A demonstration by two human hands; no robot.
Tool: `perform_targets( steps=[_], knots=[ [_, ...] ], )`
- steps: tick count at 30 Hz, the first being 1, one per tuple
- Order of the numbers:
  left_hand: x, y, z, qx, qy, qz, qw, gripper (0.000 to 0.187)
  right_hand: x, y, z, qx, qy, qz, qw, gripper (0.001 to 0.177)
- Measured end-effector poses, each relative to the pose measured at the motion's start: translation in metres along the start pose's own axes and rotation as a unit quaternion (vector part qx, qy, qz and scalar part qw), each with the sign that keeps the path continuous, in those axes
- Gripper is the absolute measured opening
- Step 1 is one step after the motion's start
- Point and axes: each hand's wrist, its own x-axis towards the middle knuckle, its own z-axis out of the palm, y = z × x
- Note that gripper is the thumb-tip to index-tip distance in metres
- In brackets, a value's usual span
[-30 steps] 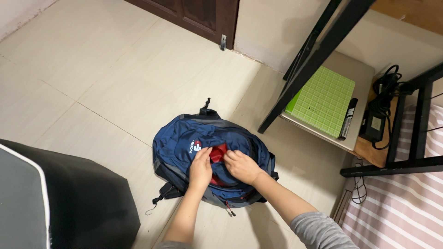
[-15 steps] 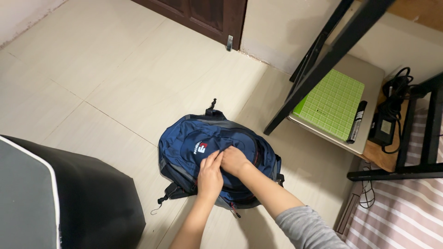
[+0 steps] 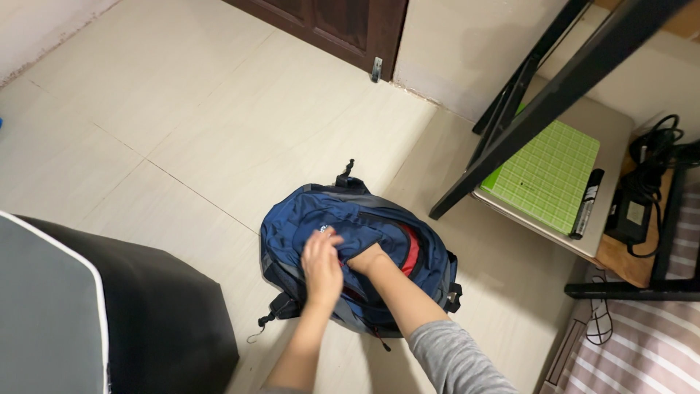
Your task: The person unpacks a blue backpack on the floor, removing a water bottle, charger, marker, smartphone, earphones, hair tie, glasses case, and wallet, placing each item on a white side table. The backpack is then zipped and set under the table.
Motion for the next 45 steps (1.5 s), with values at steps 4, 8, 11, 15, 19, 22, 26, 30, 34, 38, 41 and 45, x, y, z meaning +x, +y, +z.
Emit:
perform_targets(
  steps=[4, 8, 11, 15, 19, 22, 26, 30, 34, 38, 41, 45],
  knots=[
    [0.028, -0.048, 0.008, 0.026, -0.019, -0.049, 0.998, 0.046, 0.013, -0.020, -0.029, -0.021, -0.009, 0.001, 1.000, 0.032],
    [0.044, -0.069, 0.009, -0.053, -0.085, -0.183, 0.978, 0.051, 0.022, -0.024, -0.022, 0.001, -0.043, 0.004, 0.999, 0.043],
    [0.047, -0.069, 0.001, -0.100, -0.094, -0.257, 0.957, 0.052, 0.026, -0.016, -0.009, 0.034, -0.054, 0.013, 0.998, 0.048],
    [0.048, -0.062, -0.010, -0.145, -0.087, -0.286, 0.943, 0.052, 0.028, -0.014, -0.003, 0.058, -0.049, 0.016, 0.997, 0.048],
    [0.046, -0.053, -0.012, -0.195, -0.102, -0.232, 0.947, 0.051, 0.022, -0.022, -0.013, 0.030, -0.039, 0.019, 0.999, 0.040],
    [0.040, -0.046, -0.008, -0.160, -0.148, -0.179, 0.959, 0.054, 0.011, -0.028, -0.028, 0.038, 0.028, -0.022, 0.999, 0.039],
    [0.036, -0.037, 0.002, -0.078, -0.208, -0.126, 0.967, 0.058, -0.017, -0.026, -0.057, 0.101, 0.027, -0.033, 0.994, 0.037],
    [0.037, -0.028, 0.014, -0.019, -0.257, -0.120, 0.959, 0.059, -0.043, -0.021, -0.080, 0.144, 0.002, -0.014, 0.989, 0.033],
    [0.035, -0.012, 0.024, 0.037, -0.260, -0.146, 0.954, 0.056, -0.053, -0.014, -0.084, 0.120, -0.025, 0.063, 0.990, 0.029],
    [0.028, 0.001, 0.023, 0.041, -0.225, -0.102, 0.968, 0.053, -0.057, -0.005, -0.080, 0.125, 0.008, 0.071, 0.990, 0.034],
    [0.025, 0.004, 0.021, 0.060, -0.262, -0.106, 0.957, 0.054, -0.063, -0.001, -0.072, 0.106, -0.024, 0.086, 0.990, 0.035],
    [0.026, 0.007, 0.021, 0.113, -0.320, -0.116, 0.933, 0.057, -0.079, 0.005, -0.070, 0.096, 0.043, -0.010, 0.994, 0.038]
  ],
)
